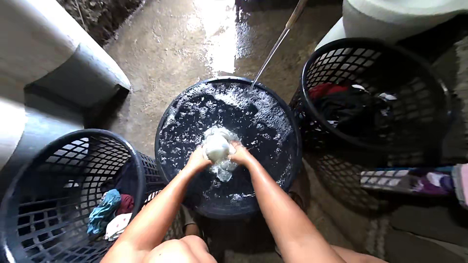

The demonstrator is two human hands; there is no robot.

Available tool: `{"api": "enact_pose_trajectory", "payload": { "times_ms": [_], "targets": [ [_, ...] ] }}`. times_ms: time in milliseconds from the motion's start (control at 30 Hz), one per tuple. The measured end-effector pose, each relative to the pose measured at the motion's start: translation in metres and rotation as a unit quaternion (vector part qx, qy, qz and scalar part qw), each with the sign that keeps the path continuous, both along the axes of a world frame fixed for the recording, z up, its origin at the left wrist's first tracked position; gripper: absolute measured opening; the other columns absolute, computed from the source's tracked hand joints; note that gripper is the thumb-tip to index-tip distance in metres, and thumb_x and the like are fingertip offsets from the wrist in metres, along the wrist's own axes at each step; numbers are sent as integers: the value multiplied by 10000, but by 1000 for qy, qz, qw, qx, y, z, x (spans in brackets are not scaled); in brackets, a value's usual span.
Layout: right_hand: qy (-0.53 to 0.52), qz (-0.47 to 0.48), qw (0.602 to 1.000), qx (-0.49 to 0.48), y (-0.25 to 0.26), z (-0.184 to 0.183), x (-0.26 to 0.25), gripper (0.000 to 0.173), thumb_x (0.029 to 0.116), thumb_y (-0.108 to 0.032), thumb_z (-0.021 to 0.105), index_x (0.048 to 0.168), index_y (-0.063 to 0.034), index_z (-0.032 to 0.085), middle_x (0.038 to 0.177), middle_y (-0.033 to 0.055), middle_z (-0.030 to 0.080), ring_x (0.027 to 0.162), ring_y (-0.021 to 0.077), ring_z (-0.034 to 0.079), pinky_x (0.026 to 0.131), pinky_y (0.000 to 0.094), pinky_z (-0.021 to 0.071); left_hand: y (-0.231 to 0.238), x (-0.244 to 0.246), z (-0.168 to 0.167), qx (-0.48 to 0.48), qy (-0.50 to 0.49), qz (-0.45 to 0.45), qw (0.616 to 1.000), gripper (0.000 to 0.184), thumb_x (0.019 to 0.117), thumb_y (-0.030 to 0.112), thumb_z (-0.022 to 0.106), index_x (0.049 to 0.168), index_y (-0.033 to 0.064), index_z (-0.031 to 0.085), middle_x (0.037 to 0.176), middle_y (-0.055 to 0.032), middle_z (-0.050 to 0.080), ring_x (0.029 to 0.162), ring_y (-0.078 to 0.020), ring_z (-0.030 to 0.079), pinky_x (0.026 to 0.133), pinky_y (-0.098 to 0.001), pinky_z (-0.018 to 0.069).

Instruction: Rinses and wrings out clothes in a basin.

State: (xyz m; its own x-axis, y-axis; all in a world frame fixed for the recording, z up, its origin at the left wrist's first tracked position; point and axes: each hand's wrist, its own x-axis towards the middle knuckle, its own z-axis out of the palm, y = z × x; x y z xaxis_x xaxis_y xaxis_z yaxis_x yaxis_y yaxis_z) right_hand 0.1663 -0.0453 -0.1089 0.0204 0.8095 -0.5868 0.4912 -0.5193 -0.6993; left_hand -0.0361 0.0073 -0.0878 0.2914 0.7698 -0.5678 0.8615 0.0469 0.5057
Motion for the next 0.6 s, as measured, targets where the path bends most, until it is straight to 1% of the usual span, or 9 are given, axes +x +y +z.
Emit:
{"api": "enact_pose_trajectory", "payload": {
  "times_ms": [100,200,300,367,433,467,500,533,600],
  "targets": [
    [-70,52,996,-10,-3,13,2,592,984,-251,669,1499,-14,497,1558,262,430,1469,396,388,1210,564,312,-7,-12,-15,-40,-22,11,999,602,943,249,731,1421,-46,514,1366,-275,595,1308,-389,562,1117,-574,422],
    [-8,-15,987,159,-8,5,18,590,748,-294,908,1238,-36,704,1496,236,486,1382,406,463,1139,587,401,-11,-16,2,-51,-158,87,982,530,909,91,737,1382,-30,531,1245,-199,649,1134,-256,644,989,-451,541],
    [113,13,959,259,-8,1,29,1120,512,-365,1004,1487,-154,493,1568,175,415,1470,350,361,1194,564,353,-16,0,71,-63,-307,144,939,290,988,58,600,1273,7,589,1033,-98,688,880,-152,668,796,-364,584],
    [104,60,963,243,-3,1,19,1442,426,-377,1024,1642,-228,262,1664,176,279,1534,390,250,1217,648,260,-23,4,118,-66,-436,127,888,298,976,67,566,1272,36,584,1039,-61,698,888,-137,680,825,-348,592],
    [103,50,962,248,-2,4,1,1389,528,-344,1009,1658,-191,215,1679,173,273,1542,391,248,1215,682,231,-32,4,155,-75,-573,98,810,326,897,147,579,1213,116,654,1047,-17,722,915,-114,695,844,-326,599],
    [124,7,953,276,-3,11,-8,1201,644,-266,961,1629,-117,290,1618,175,394,1493,337,371,1210,608,310,-35,2,168,-86,-635,90,762,320,893,199,577,1187,139,688,1056,-9,729,945,-112,700,857,-330,598],
    [153,-59,930,328,-5,21,-18,922,735,-149,875,1529,-31,421,1435,176,580,1317,250,566,1116,485,470,-37,0,177,-92,-680,104,720,309,906,246,536,1142,153,713,1051,-6,735,974,-118,703,869,-347,594],
    [188,-125,895,384,-3,32,-25,670,797,-76,805,1396,31,523,1260,169,666,1150,189,653,1014,402,545,-38,-3,181,-91,-705,147,688,321,919,299,487,1089,158,720,1037,-16,737,986,-139,706,865,-380,596],
    [268,-203,823,458,2,50,-31,442,929,-107,667,1331,42,564,1191,116,678,1084,108,656,971,324,551,-34,-10,172,-98,-699,273,654,431,1002,444,382,1121,159,682,1105,-55,719,1066,-205,686,913,-466,577]
  ]
}}
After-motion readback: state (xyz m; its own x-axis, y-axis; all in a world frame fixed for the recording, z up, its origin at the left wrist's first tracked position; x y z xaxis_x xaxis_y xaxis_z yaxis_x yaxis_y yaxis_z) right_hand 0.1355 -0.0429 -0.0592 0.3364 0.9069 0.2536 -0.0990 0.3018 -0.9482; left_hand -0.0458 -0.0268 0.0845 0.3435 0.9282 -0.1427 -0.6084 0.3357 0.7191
